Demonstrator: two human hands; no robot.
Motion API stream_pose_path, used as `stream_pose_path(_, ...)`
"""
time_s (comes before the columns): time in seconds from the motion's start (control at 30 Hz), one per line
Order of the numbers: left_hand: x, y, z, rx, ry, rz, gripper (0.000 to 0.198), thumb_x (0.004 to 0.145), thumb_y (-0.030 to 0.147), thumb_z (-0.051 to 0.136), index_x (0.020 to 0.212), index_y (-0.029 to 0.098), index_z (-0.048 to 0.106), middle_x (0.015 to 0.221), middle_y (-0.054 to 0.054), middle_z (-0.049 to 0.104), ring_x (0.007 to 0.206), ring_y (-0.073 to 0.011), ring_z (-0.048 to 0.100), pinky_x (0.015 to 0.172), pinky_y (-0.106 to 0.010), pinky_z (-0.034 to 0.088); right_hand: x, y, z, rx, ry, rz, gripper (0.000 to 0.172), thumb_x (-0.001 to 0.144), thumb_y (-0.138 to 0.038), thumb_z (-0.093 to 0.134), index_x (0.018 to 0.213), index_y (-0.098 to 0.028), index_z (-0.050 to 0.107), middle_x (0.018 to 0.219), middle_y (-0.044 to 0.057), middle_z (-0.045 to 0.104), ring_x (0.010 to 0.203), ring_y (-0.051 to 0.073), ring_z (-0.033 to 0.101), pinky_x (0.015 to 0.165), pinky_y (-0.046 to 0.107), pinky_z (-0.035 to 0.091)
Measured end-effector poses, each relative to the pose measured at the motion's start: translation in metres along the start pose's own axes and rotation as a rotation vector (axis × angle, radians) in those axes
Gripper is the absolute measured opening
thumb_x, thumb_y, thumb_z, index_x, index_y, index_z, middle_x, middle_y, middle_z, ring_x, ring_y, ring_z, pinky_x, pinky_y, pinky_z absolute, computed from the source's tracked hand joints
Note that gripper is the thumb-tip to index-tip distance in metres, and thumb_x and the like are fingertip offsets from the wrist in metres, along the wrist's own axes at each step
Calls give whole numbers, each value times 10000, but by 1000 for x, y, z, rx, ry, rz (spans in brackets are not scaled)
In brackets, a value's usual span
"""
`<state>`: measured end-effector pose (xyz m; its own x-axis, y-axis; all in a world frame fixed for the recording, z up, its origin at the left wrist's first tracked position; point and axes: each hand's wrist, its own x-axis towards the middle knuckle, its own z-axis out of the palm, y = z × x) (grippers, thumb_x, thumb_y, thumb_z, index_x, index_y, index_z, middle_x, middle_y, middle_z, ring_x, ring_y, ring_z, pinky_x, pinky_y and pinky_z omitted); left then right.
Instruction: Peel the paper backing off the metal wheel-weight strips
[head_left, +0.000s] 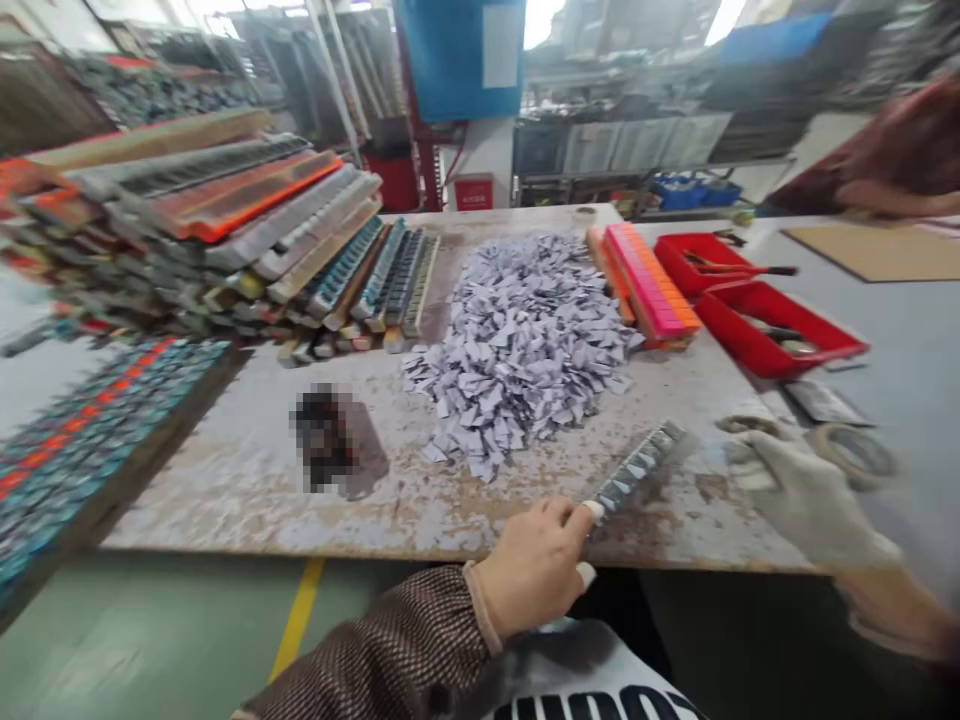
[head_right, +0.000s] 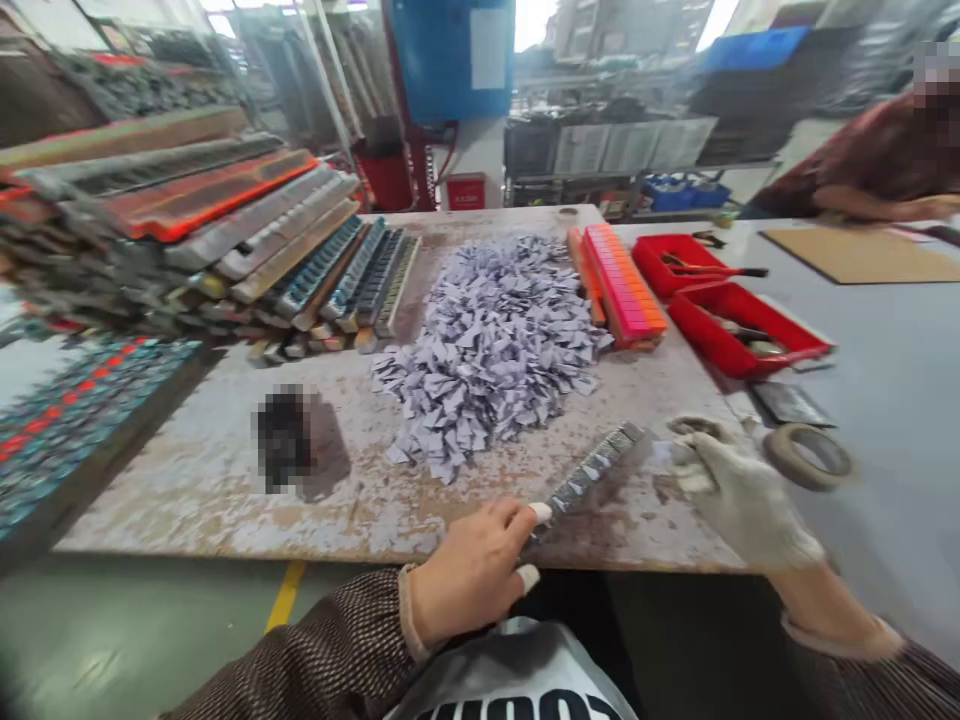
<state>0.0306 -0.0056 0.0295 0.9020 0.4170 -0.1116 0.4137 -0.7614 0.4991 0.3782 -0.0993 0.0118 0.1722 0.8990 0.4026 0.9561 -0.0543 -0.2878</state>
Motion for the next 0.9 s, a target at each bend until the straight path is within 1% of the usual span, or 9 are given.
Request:
stream_pose_path(0.1, 3, 1, -2, -35, -44, -42, 547, 888, 145, 567, 1420, 189, 445, 1334, -100, 590, 1219, -280, 582, 1057, -423, 527, 8, 6, 6, -64, -1, -55, 140, 905, -184, 494, 894, -244, 620, 1234, 128, 676, 1017, 257, 688, 839, 388, 583)
stream_pose_path(0.2, 6, 2, -4, -49, -87, -77, 548, 846, 95, 520, 1385, 176, 457, 1343, -109, 576, 1241, -278, 566, 1078, -421, 516, 16, 4, 18, -115, -33, -117, 118, 846, -186, 523, 878, -239, 623, 1190, 108, 689, 932, 247, 694, 803, 387, 591)
stream_pose_path(0.27, 6, 3, -5, -51, -106, -95, 535, 835, 91, 504, 1362, 174, 466, 1328, -115, 577, 1240, -281, 564, 1081, -427, 513, 21, 2, 26, -136, -46, -166, 133, 819, -166, 531, 890, -229, 625, 1170, 121, 691, 1008, 272, 689, 831, 403, 594)
stream_pose_path(0.37, 7, 2, -5, -55, -112, -106, 530, 826, 98, 494, 1349, 180, 471, 1327, -117, 572, 1231, -294, 564, 1068, -452, 523, 27, -3, 33, -155, -59, -233, 157, 811, -124, 530, 895, -213, 628, 1197, 149, 680, 1205, 314, 629, 956, 444, 574)
stream_pose_path(0.47, 7, 0, -3, -72, -107, -99, 565, 805, 106, 505, 1364, 180, 463, 1360, -117, 558, 1240, -303, 554, 1067, -468, 529, 32, -7, 36, -173, -81, -289, 149, 822, -118, 557, 917, -197, 639, 1243, 166, 666, 1272, 339, 589, 1044, 487, 537)
stream_pose_path(0.6, 8, -2, 0, -87, -104, -91, 574, 799, 113, 508, 1365, 193, 462, 1365, -108, 557, 1230, -301, 547, 1057, -472, 538, 42, -12, 38, -191, -126, -330, 116, 896, -132, 551, 917, -173, 657, 1153, 170, 685, 1215, 343, 611, 1040, 492, 534)
stream_pose_path(0.7, 8, -3, 1, -94, -113, -81, 570, 804, 116, 503, 1368, 189, 459, 1359, -110, 558, 1216, -303, 544, 1048, -478, 541, 47, -13, 41, -195, -185, -344, 141, 948, -157, 535, 905, -162, 669, 1099, 167, 682, 1213, 355, 602, 1054, 507, 514)
stream_pose_path(0.8, 8, -4, 2, -114, -121, -79, 582, 802, 123, 515, 1377, 186, 449, 1377, -112, 547, 1230, -299, 531, 1059, -464, 535, 47, -13, 46, -190, -227, -337, 173, 964, -168, 517, 874, -166, 664, 1125, 173, 678, 1226, 352, 595, 1064, 500, 504)
stream_pose_path(0.9, 7, -6, 2, -146, -121, -69, 597, 795, 126, 521, 1383, 185, 440, 1405, -110, 533, 1257, -296, 520, 1085, -461, 521, 43, -11, 49, -196, -240, -289, 255, 1008, -214, 466, 837, -180, 652, 1156, 179, 677, 1245, 330, 592, 1060, 472, 509)
